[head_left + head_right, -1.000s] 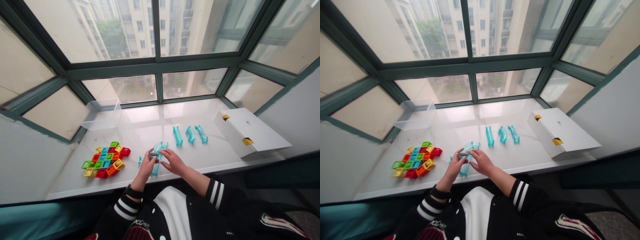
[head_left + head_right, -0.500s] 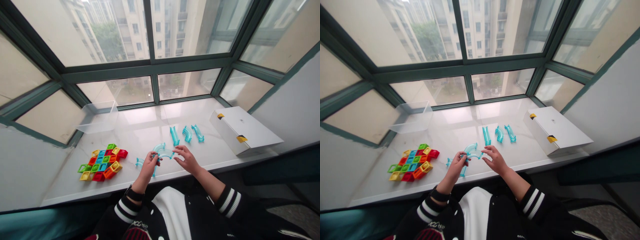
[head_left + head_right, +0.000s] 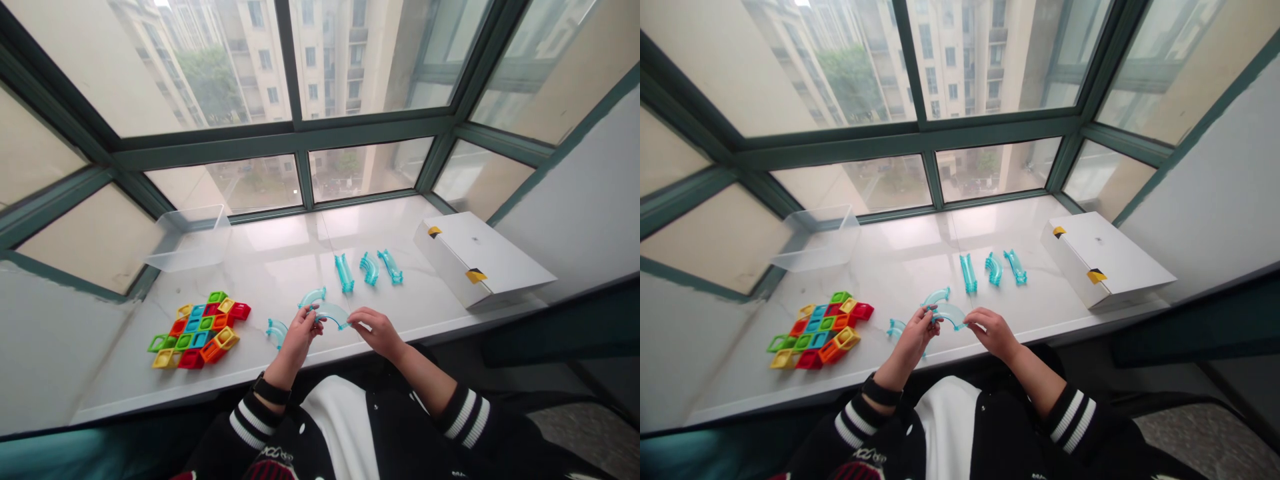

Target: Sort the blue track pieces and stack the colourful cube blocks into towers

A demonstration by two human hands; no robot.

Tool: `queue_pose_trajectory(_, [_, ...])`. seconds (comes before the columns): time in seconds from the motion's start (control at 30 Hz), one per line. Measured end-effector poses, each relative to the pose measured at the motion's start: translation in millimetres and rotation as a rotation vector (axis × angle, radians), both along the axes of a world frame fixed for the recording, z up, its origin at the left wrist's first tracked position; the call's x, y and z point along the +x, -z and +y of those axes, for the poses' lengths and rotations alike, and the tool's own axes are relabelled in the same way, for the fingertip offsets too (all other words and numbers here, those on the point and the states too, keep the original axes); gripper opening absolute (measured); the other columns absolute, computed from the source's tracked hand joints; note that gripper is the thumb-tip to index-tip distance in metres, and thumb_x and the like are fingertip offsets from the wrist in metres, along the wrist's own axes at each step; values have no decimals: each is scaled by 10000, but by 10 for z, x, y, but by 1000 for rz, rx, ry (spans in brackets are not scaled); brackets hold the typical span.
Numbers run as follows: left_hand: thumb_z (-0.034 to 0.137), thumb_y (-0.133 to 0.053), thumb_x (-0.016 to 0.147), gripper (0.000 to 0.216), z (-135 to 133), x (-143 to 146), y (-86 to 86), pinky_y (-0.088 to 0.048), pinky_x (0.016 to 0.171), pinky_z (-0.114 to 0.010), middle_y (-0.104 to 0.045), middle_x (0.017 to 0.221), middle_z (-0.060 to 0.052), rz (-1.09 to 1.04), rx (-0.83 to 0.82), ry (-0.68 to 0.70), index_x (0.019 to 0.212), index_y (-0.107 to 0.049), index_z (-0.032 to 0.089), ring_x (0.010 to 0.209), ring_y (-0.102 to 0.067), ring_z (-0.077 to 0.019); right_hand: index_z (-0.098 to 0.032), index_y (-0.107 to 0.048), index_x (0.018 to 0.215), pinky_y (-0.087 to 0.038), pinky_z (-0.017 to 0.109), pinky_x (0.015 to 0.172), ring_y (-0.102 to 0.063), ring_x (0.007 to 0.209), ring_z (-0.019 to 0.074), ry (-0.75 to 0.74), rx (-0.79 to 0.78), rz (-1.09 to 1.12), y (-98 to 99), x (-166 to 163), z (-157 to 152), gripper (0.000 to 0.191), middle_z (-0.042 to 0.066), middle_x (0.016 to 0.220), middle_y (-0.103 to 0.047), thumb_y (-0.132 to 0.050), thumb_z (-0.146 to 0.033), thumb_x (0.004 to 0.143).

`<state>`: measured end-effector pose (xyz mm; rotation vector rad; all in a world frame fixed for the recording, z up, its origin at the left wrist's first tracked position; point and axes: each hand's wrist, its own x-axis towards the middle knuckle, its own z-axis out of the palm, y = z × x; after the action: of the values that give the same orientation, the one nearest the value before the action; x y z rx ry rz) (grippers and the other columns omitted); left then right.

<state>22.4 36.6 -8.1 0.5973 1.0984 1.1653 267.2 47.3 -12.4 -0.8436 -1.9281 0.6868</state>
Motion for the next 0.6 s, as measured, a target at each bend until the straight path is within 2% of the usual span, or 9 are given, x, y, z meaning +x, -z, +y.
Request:
queue_pose_trajectory(0.1, [555,-871,767,660,8,9,47,-501,666,-265,-740,1040,-94,38,30,-5,1255,-624,186,753,-653,-136,-260,-762,1065,-636,355,866,-749,934,210,35,-1,-4,10,54,20,175,68,1002,-767,-588,-264,1052])
queue_pose_trajectory(0.2, [553,-817,823,651,12,18,149,-526,714,-292,-724,1220,-144,104,69,60,1328,-597,206,835,-676,-159,-265,-761,1042,-640,381,857,-746,933,226,92,-9,-13,23,155,74,175,69,992,-765,-587,-287,1048])
queue_pose_trajectory(0.33, [522,-775,848,602,-5,54,337,-555,956,-418,-708,1290,-178,293,145,227,1327,-606,199,1111,-693,-257,-268,-753,1025,-631,397,844,-733,911,235,243,8,-20,49,374,190,157,66,974,-757,-598,-292,1033])
queue_pose_trajectory(0.43, [439,-747,863,553,-32,96,462,-453,1163,-509,-662,1393,-185,501,222,374,1345,-609,206,1343,-606,-311,-264,-747,1027,-617,401,849,-725,899,235,352,39,-40,84,575,312,142,61,982,-756,-606,-277,1023])
queue_pose_trajectory(0.6, [226,-723,804,643,-91,169,560,-292,1299,-524,-492,1605,-170,974,365,570,1437,-608,220,1530,-424,-340,-259,-744,1024,-605,410,848,-723,877,239,498,73,-89,140,856,566,139,55,982,-759,-610,-290,1008])
